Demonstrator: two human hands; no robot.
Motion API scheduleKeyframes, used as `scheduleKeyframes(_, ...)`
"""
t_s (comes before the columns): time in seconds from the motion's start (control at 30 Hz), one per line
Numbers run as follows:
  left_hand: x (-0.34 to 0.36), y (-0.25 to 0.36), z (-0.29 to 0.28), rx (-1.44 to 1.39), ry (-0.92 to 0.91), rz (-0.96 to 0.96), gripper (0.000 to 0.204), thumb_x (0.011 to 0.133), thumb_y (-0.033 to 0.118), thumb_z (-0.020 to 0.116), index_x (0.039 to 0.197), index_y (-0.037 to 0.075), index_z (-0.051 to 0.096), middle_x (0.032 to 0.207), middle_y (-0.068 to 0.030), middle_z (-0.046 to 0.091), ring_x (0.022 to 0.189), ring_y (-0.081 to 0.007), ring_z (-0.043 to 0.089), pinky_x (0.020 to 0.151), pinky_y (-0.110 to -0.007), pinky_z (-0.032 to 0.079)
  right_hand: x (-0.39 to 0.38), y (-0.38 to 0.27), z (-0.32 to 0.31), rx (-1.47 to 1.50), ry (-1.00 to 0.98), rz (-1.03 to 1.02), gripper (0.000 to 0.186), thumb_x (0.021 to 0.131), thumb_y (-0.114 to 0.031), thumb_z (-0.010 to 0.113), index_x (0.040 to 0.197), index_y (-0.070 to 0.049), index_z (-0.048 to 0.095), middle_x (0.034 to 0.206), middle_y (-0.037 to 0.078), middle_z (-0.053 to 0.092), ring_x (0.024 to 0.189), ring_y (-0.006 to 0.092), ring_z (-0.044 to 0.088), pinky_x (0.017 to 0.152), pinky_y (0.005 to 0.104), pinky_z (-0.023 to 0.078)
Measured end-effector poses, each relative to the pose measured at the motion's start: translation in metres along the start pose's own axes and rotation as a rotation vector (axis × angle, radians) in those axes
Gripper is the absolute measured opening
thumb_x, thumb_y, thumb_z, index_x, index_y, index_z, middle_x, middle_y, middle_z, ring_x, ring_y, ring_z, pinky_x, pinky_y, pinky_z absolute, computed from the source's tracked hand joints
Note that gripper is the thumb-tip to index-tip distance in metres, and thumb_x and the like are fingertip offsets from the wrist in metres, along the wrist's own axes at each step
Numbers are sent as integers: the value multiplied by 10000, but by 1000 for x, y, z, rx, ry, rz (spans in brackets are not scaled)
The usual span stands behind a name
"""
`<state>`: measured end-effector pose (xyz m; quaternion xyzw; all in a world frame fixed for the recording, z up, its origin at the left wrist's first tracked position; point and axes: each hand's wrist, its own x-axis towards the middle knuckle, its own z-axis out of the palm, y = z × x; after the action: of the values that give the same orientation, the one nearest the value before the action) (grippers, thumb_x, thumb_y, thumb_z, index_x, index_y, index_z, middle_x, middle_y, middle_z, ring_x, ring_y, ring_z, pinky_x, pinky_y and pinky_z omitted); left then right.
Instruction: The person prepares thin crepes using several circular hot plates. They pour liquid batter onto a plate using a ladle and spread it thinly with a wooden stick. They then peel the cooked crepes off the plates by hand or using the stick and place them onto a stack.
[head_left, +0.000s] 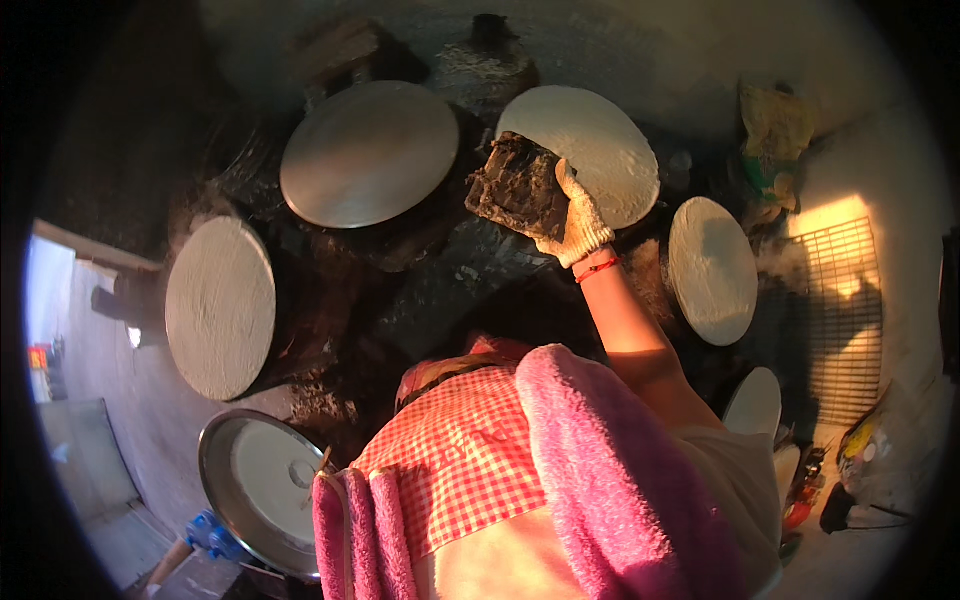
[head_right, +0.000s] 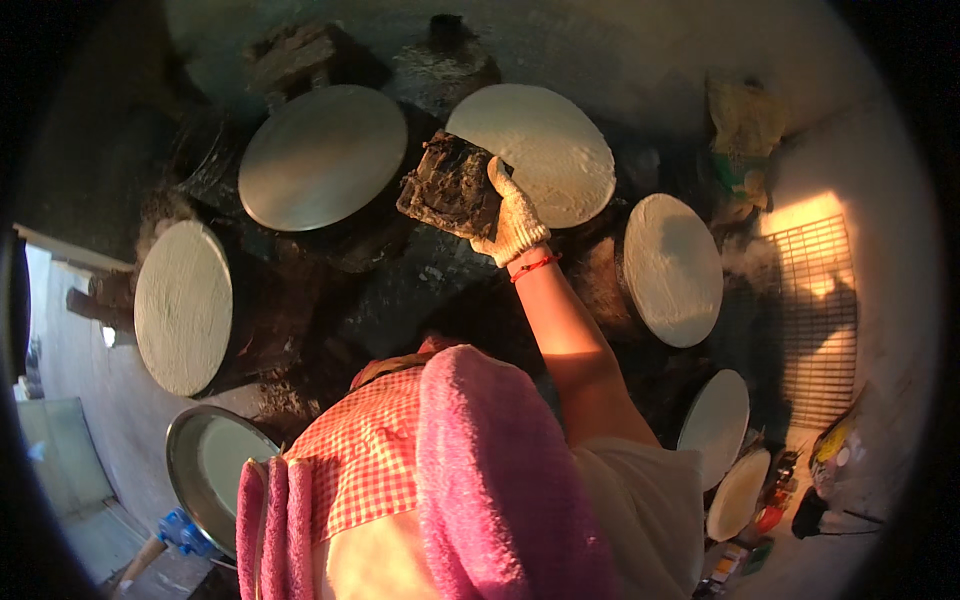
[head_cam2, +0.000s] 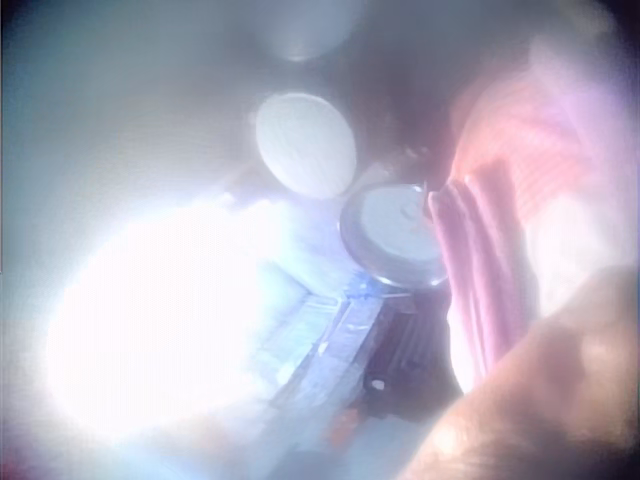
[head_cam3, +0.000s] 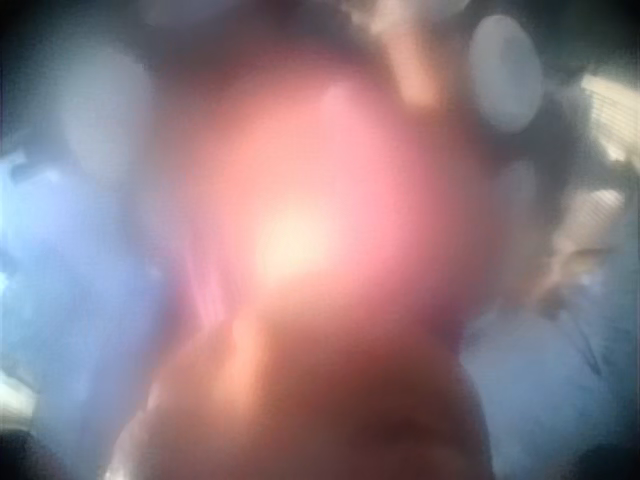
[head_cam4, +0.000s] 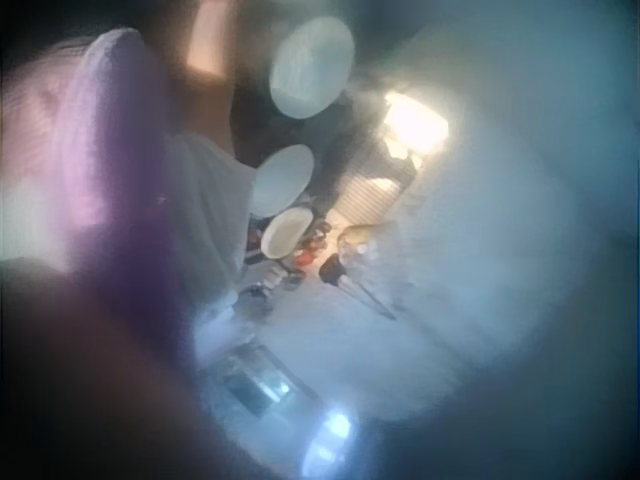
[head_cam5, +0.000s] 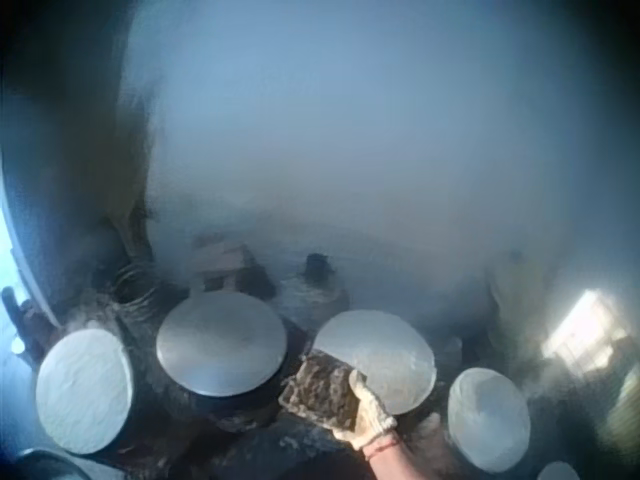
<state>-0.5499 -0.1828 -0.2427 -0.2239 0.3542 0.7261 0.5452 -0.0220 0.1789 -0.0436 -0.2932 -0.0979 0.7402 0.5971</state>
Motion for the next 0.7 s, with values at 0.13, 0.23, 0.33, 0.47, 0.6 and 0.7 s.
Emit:
scheduleKeyframes(0.13,-8,-22,8,170,120,122,380,1011,161,557,1351,-4,530,1239,-136,583,982,-178,438,840,-317,375,10,-25,-41,140,-39,-6,575,951,-420,647,1393,-79,508,1400,120,558,1254,309,571,1005,522,528)
scheduleKeyframes(0.23,-14,-25,26,341,254,295,392,1003,143,565,1363,-5,522,1279,-141,569,1061,-197,451,902,-333,383,13,-50,-63,147,23,-46,568,935,-401,678,1381,-87,520,1390,118,569,1236,312,583,1012,520,525)
scheduleKeyframes(0.33,-22,-29,65,633,446,615,406,996,124,573,1375,-7,514,1320,-147,555,1139,-216,464,965,-350,392,20,-98,-88,234,79,-28,552,929,-388,686,1370,-91,535,1365,117,593,1249,319,578,1034,516,511)
scheduleKeyframes(0.47,9,-47,207,1018,238,1082,427,986,99,583,1391,-9,503,1375,-155,535,1244,-240,482,1048,-372,403,39,-141,-96,296,49,-120,530,965,-359,636,1397,-79,512,1399,140,566,1259,334,571,1046,529,499)
scheduleKeyframes(0.6,95,-145,440,1340,-282,1234,481,966,101,617,1419,3,487,1415,-101,531,1254,-214,516,1087,-350,399,85,-167,-86,335,-10,-227,556,985,-286,589,1447,-17,435,1450,211,499,1324,402,499,1109,586,414)
scheduleKeyframes(0.7,154,-295,604,1446,-685,1064,368,944,102,641,1308,57,613,1341,-97,599,1229,-221,548,1054,-358,422,119,-184,-74,201,68,-399,552,977,-257,604,1443,-12,441,1438,208,513,1324,385,502,1133,536,411)
